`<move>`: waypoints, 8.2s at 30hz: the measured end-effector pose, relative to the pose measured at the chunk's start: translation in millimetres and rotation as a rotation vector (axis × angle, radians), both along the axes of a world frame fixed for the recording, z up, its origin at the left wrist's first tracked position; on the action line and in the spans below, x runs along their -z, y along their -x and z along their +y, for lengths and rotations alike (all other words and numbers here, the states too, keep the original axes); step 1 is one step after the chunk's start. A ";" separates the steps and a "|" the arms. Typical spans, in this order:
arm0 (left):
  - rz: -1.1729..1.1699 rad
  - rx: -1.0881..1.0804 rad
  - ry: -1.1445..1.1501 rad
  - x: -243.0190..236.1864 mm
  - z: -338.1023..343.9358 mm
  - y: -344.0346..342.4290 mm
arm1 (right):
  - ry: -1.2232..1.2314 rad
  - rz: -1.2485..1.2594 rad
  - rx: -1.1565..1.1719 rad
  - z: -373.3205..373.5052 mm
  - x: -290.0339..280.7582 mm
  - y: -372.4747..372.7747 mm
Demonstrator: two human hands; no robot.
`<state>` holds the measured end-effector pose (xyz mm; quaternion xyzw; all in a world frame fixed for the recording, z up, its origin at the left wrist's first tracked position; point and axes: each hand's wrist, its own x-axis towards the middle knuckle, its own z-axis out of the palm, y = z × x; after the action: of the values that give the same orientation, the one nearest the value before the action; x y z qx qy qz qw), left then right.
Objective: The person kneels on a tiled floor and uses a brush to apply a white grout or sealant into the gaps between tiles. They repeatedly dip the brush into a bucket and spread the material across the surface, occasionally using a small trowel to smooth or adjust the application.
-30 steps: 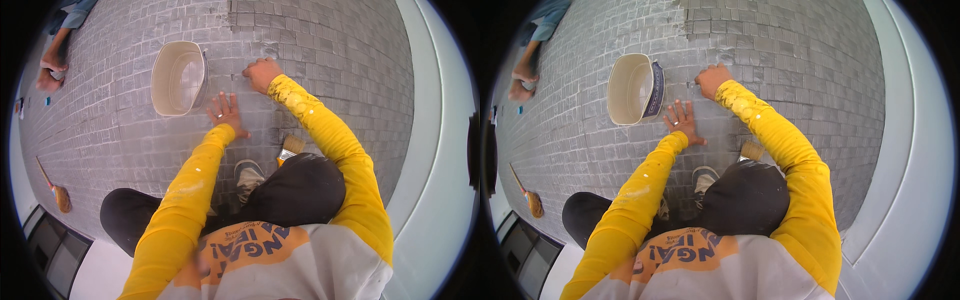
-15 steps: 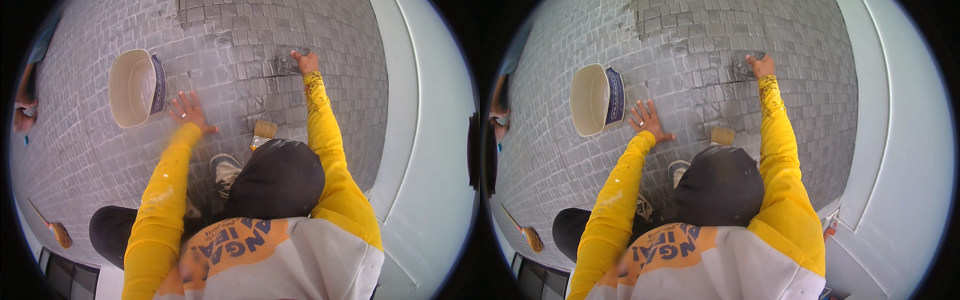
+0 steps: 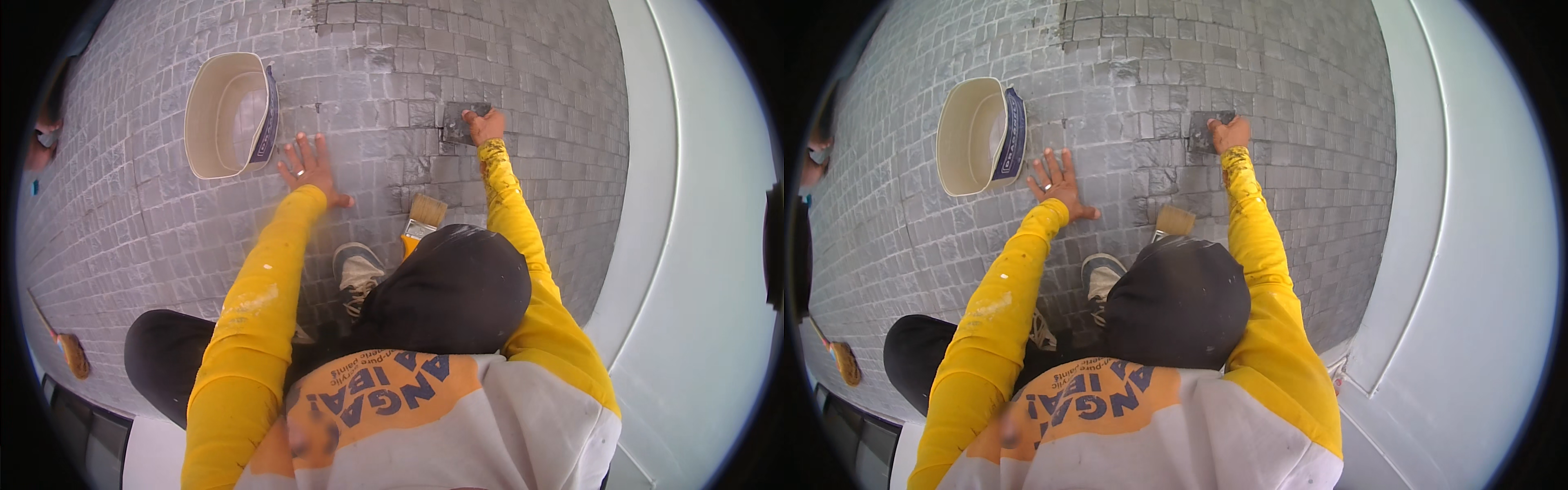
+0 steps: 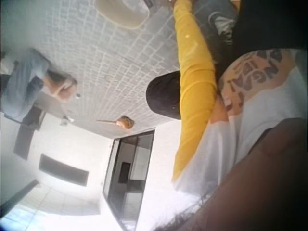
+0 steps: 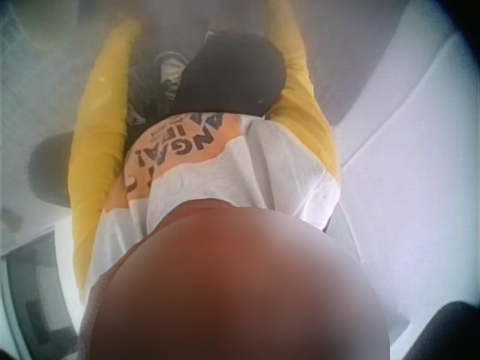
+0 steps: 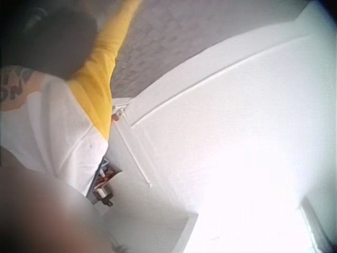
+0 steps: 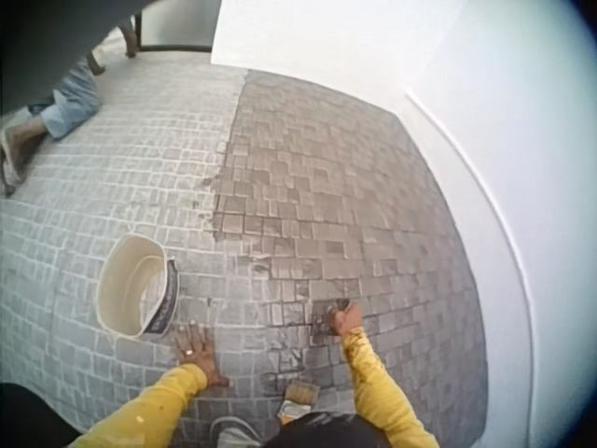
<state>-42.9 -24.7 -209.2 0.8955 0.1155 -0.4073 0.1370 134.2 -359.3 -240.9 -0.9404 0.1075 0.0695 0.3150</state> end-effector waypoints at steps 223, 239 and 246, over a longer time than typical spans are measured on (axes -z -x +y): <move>-1.037 -0.118 -0.224 61.0 356.1 -30.3 | -0.083 0.116 0.204 238.5 -145.5 240.5; -0.997 -0.112 -0.230 51.2 350.6 -29.4 | -0.498 -0.293 0.907 227.5 -153.3 285.6; -1.029 -0.120 -0.256 57.2 353.2 -30.7 | -0.293 0.312 0.711 234.6 -164.1 269.6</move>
<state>-12.2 328.4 -266.4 0.9809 0.1332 0.1104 0.0886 -135.3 -124.7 -76.8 -0.7680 0.4611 0.1127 0.4300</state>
